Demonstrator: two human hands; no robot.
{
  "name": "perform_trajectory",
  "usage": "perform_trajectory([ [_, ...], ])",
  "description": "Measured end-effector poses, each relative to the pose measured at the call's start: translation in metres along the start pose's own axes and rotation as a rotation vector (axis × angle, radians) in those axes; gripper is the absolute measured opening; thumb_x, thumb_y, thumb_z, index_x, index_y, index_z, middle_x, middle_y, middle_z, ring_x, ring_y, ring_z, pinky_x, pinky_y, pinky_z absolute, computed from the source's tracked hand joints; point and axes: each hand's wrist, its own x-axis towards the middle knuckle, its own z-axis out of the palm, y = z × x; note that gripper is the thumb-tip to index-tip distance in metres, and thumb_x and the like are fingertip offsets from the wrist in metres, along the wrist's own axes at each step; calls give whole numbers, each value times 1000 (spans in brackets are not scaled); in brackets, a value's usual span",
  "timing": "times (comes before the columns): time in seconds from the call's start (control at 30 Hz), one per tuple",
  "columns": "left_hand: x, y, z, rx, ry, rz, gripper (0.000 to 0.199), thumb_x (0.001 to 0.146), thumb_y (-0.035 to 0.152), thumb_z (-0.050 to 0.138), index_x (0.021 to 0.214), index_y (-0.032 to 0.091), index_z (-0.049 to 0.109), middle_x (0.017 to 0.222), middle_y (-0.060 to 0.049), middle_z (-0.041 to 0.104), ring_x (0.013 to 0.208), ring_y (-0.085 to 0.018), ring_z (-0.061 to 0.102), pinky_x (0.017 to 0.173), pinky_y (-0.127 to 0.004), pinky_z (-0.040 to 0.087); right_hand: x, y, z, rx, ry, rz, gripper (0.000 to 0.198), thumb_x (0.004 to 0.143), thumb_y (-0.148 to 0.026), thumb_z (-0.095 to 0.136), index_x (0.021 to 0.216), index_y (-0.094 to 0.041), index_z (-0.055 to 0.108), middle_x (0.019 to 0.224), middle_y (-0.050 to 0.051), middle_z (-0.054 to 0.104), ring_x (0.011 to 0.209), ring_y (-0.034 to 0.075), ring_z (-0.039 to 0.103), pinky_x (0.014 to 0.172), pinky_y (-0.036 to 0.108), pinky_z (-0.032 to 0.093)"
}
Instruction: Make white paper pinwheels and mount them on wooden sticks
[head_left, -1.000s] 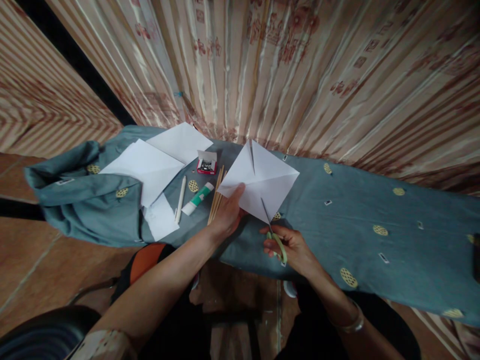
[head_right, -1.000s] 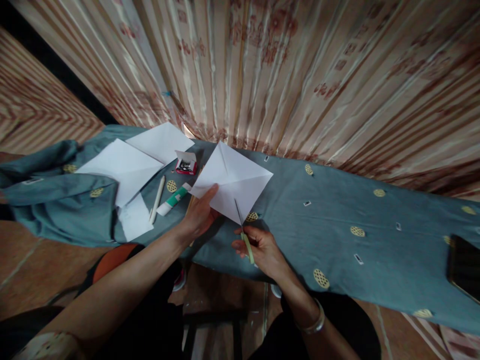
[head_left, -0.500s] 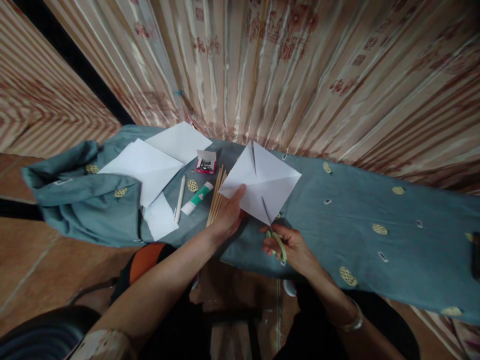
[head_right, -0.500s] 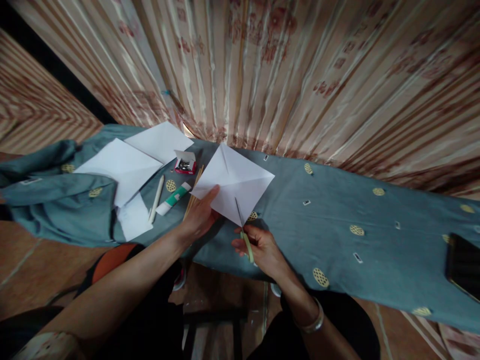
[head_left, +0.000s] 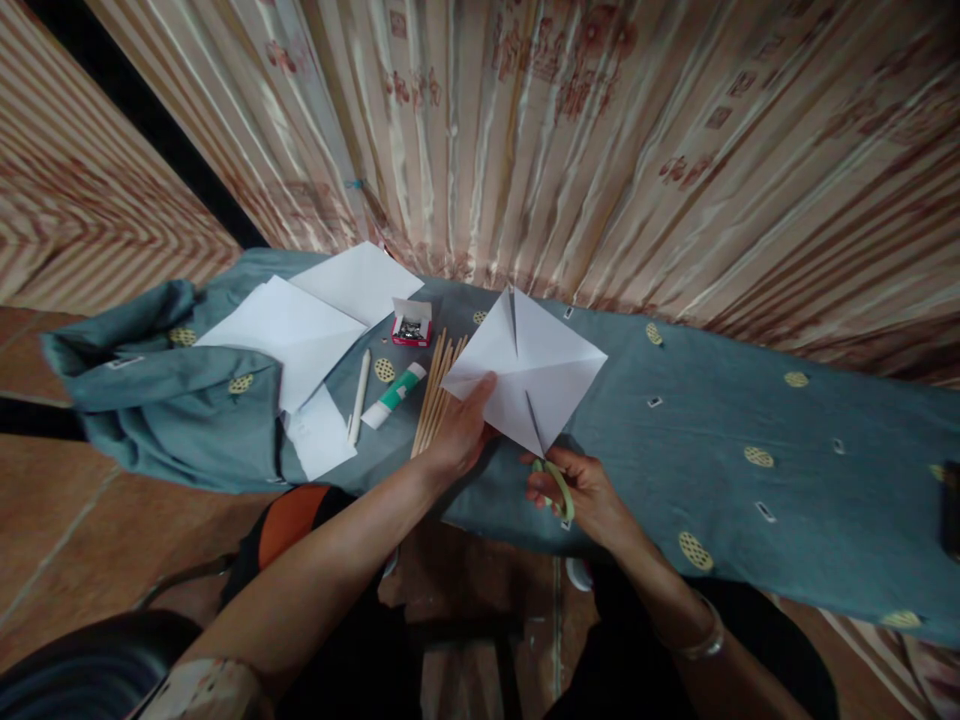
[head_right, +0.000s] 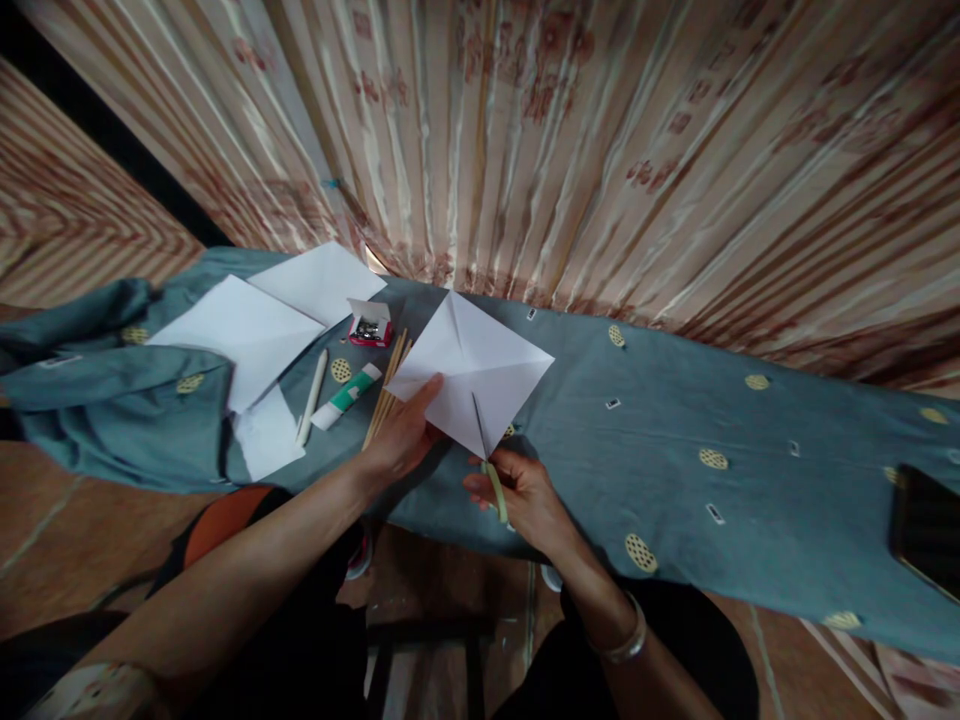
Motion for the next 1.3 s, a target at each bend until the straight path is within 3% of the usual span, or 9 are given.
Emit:
perform_trajectory([
  [0.3, 0, -1, 2, 6, 5, 29, 32, 84, 24, 66, 115, 20, 61, 97, -3, 74, 87, -18, 70, 72, -27, 57, 2, 5, 0, 30, 25, 24, 55, 56, -61, 79, 87, -18, 66, 54, -2, 59, 47, 12, 54, 43, 23, 41],
  [0.53, 0, -3, 0, 8, -6, -7, 26, 85, 24, 65, 110, 18, 62, 94, -3, 74, 81, -17, 70, 63, -23, 55, 1, 1, 2, 45, 37, 14, 55, 52, -64, 79, 81, -19, 67, 53, -3, 60, 44, 12, 54, 41, 24, 39],
  [0.73, 0, -4, -1, 6, -12, 0, 25, 87, 24, 63, 111, 19, 62, 96, -3, 74, 82, -17, 70, 66, -24, 56, 0, 0, 2, 30, 65, 18, 54, 50, -63, 81, 79, -19, 67, 53, -2, 63, 44, 13, 54, 40, 24, 38],
  [0.97, 0, -8, -3, 6, -3, -8, 42, 82, 26, 70, 121, 21, 58, 96, -3, 74, 79, -16, 70, 67, -25, 56, -1, 4, 0, 16, 63, -24, 50, 57, -60, 80, 79, -17, 67, 56, -1, 63, 47, 12, 55, 41, 22, 39],
  [1.3, -2, -6, 1, -8, 29, -30, 43, 83, 23, 68, 125, 22, 56, 95, -3, 74, 78, -17, 70, 70, -28, 57, 1, 2, 0, 3, 77, -1, 51, 54, -62, 79, 76, -17, 67, 52, -1, 63, 44, 13, 55, 40, 23, 39],
])
